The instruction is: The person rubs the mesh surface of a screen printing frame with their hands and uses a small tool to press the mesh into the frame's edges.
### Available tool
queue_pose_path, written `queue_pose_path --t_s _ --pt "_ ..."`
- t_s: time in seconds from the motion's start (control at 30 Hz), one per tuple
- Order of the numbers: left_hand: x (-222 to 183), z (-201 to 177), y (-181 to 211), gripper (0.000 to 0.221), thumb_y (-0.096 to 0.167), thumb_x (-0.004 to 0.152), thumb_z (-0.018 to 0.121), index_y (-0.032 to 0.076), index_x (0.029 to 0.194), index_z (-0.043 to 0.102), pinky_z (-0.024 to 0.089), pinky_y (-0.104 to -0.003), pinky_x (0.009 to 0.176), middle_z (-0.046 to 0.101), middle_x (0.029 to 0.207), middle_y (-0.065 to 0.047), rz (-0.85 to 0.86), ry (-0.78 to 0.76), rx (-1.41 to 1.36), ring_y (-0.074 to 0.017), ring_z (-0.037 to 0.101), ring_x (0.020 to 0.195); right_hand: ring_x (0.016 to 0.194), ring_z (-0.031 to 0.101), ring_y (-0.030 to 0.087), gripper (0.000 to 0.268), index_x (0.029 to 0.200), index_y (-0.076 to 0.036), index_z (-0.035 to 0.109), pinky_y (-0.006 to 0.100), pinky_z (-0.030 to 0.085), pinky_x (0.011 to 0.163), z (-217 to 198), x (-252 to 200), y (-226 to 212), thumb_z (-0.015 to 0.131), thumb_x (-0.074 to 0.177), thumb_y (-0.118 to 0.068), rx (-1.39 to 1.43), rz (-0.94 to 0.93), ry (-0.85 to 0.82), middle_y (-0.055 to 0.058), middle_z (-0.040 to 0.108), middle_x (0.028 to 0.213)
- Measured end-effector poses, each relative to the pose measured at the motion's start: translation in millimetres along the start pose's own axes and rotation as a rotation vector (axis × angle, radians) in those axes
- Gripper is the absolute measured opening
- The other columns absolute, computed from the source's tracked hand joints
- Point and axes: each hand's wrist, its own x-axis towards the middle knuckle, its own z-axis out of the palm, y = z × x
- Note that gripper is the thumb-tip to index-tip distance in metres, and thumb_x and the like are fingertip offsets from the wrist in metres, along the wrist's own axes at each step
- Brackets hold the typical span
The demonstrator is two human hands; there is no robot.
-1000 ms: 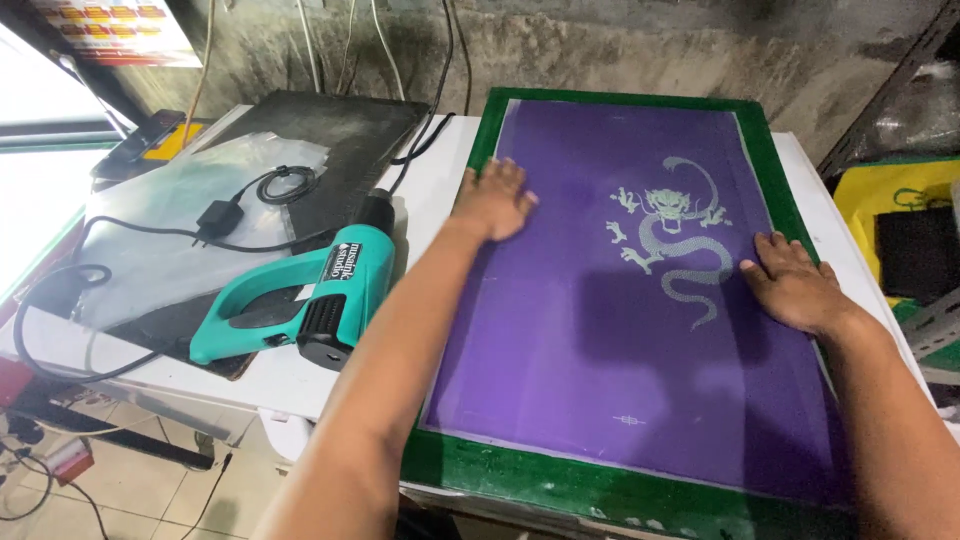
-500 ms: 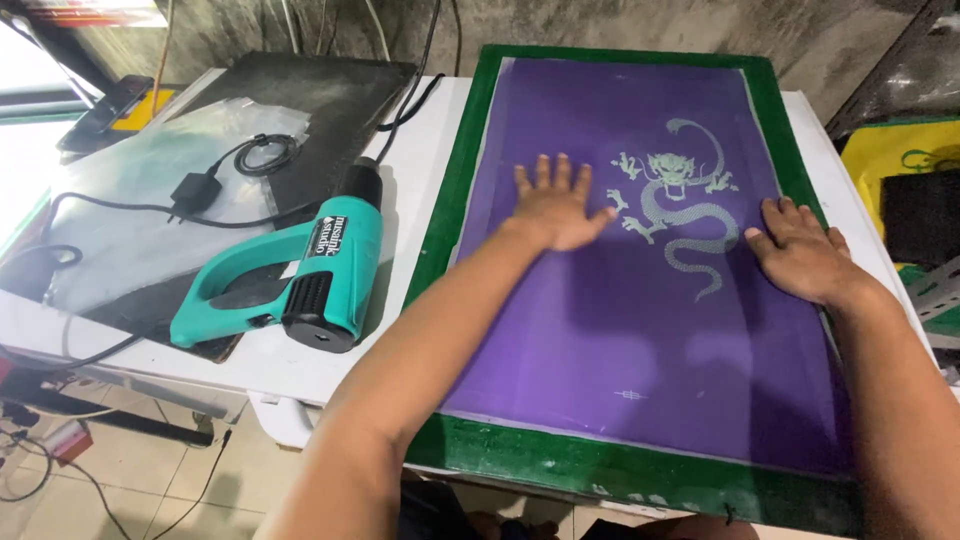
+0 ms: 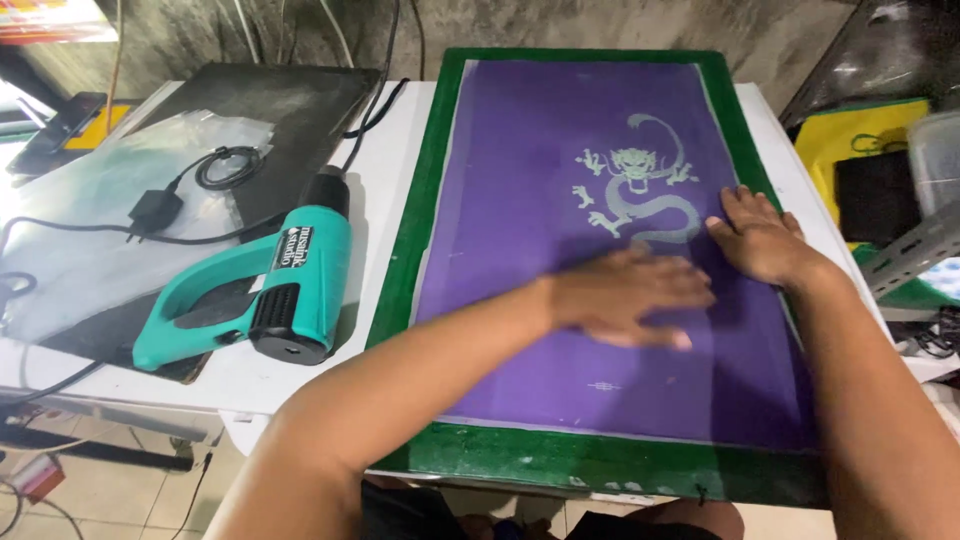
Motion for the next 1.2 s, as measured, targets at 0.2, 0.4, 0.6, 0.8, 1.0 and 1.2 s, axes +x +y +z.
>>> queue_pose_path --t_s 0.2,0.4,0.6,0.8,1.0,1.2 --pt "-50.9 -57.8 -92.6 0.073 0.072 0.100 0.025 0.033 0.162 0.030 0.010 -0.063 0.125 0.021 0.172 -0.001 -0.872 -0.023 0.027 -0.0269 0.014 0.159 0.160 0.004 0.033 0.074 0.169 -0.018 0.009 0.058 0.003 0.127 13.4 28.9 21.9 0.019 0.108 -0.060 -0.104 -0.036 -0.015 0.011 0.007 0.175" --pt "-139.1 -64.7 -179.2 0.078 0.049 0.107 0.036 0.001 0.164 0.015 -0.018 -0.076 0.115 0.013 0.170 -0.027 -1.621 0.118 0.567 -0.0451 -0.004 0.157 0.160 0.009 0.028 0.075 0.168 -0.025 0.016 0.055 0.004 0.128 18.9 24.2 17.4 0.019 0.106 -0.067 -0.086 -0.011 0.054 0.004 0.013 0.175" --pt "-32.1 -38.8 -68.0 0.076 0.044 0.098 0.056 -0.001 0.156 0.036 0.007 -0.073 0.121 0.029 0.162 -0.030 -0.821 0.430 0.170 -0.0483 0.018 0.154 0.161 0.007 0.029 0.076 0.169 -0.023 0.012 0.055 0.004 0.128 17.2 24.4 18.4 0.016 0.106 -0.066 -0.096 -0.023 0.031 0.006 0.009 0.175" --pt "1.2 -27.1 -20.0 0.075 0.063 0.102 0.027 0.019 0.163 0.028 0.010 -0.058 0.126 0.025 0.171 -0.009 -0.597 -0.066 -0.001 -0.0296 0.016 0.159 0.160 0.014 0.026 0.074 0.166 -0.027 0.026 0.056 0.010 0.128 22.4 31.5 26.4 0.024 0.104 -0.068 -0.070 -0.025 0.081 0.001 0.019 0.174" --pt "-67.6 -53.9 -81.6 0.074 0.062 0.103 0.018 0.023 0.166 0.019 0.004 -0.060 0.126 0.014 0.173 -0.005 -1.014 -0.068 0.094 -0.0261 0.010 0.160 0.134 0.056 0.020 0.056 0.150 -0.020 0.053 0.036 0.050 0.099 87.7 55.5 17.9 0.059 0.099 -0.041 -0.495 -0.689 0.914 0.005 0.059 0.144" --pt "-91.1 -58.2 -86.6 0.070 0.056 0.106 0.014 0.021 0.167 0.017 0.002 -0.058 0.127 0.013 0.174 -0.005 -1.104 -0.088 0.092 -0.0257 0.008 0.160 0.151 0.030 0.042 0.059 0.160 -0.013 0.036 0.064 0.024 0.121 16.7 -109.4 -166.9 0.035 0.107 -0.040 -0.099 -0.828 -0.084 0.018 0.033 0.165"
